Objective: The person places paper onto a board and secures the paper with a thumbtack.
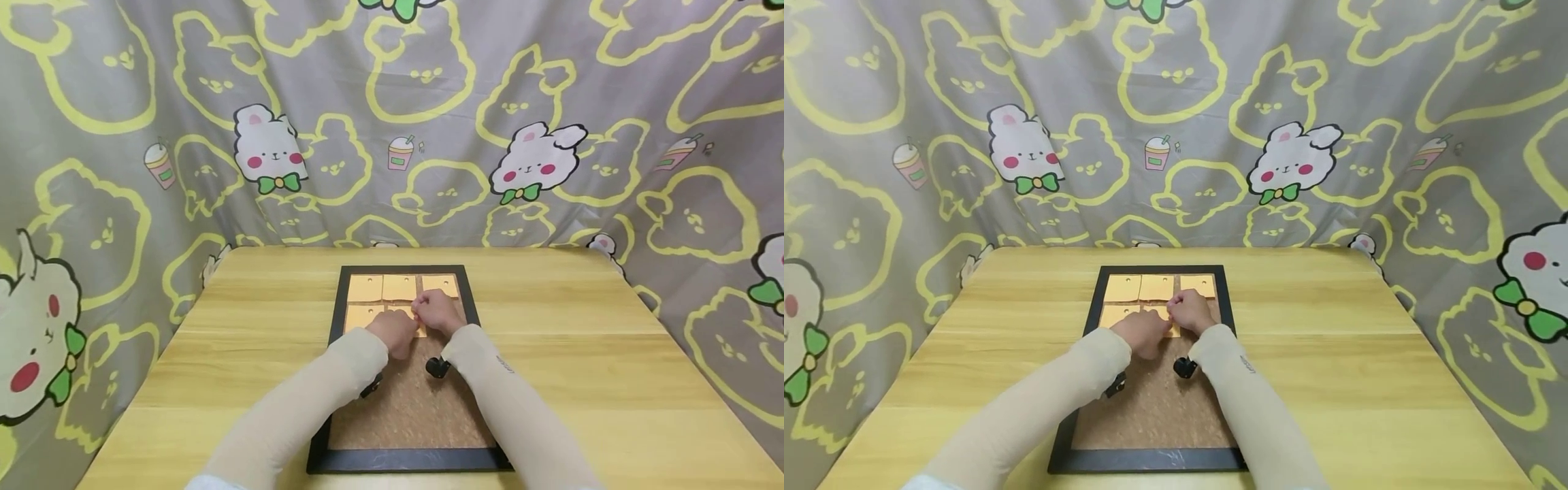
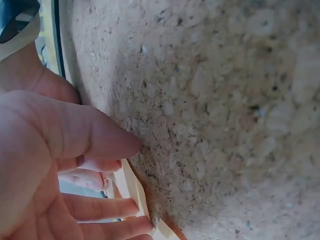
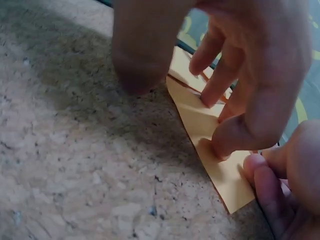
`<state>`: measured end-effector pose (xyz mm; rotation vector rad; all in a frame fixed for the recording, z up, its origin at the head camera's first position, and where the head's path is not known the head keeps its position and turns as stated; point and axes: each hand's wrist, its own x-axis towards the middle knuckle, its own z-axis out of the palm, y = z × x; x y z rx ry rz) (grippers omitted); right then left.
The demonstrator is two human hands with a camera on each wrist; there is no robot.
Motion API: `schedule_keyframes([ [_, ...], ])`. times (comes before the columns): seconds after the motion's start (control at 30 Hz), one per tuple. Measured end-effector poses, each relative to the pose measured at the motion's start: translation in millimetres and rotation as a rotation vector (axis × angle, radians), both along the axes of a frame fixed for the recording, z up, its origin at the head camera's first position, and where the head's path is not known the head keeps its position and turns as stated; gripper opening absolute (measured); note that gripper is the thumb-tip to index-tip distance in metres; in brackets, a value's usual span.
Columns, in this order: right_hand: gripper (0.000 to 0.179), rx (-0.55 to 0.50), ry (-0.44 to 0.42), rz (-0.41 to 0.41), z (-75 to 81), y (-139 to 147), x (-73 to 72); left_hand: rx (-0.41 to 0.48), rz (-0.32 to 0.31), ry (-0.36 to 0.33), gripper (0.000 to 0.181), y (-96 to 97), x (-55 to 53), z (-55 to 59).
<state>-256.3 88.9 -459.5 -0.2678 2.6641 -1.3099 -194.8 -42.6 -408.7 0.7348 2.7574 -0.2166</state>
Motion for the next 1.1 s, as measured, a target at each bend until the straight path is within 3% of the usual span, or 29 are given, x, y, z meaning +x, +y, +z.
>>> schedule_keyframes([
  [0.3,0.021,0.083,0.063,-0.057,13.0,4.1,-12.6,0.004,-0.026,0.027,0.013,6.8,-10.2,13.1],
  [0.43,0.024,0.080,-0.003,-0.012,9.6,2.6,-9.8,-0.009,0.004,-0.031,0.021,3.5,-6.1,9.3],
  [0.57,0.026,0.037,-0.018,0.000,5.2,0.0,-6.5,-0.006,0.026,-0.043,0.038,-0.8,-2.8,4.2],
  [0.87,0.012,-0.094,-0.105,-0.012,3.4,-1.8,-8.1,0.009,0.032,-0.072,0.058,-6.9,-6.8,-0.5],
  [1.1,0.019,-0.003,-0.054,-0.020,5.4,-2.5,-4.6,0.002,0.027,-0.050,0.055,-5.0,-3.8,-2.1],
])
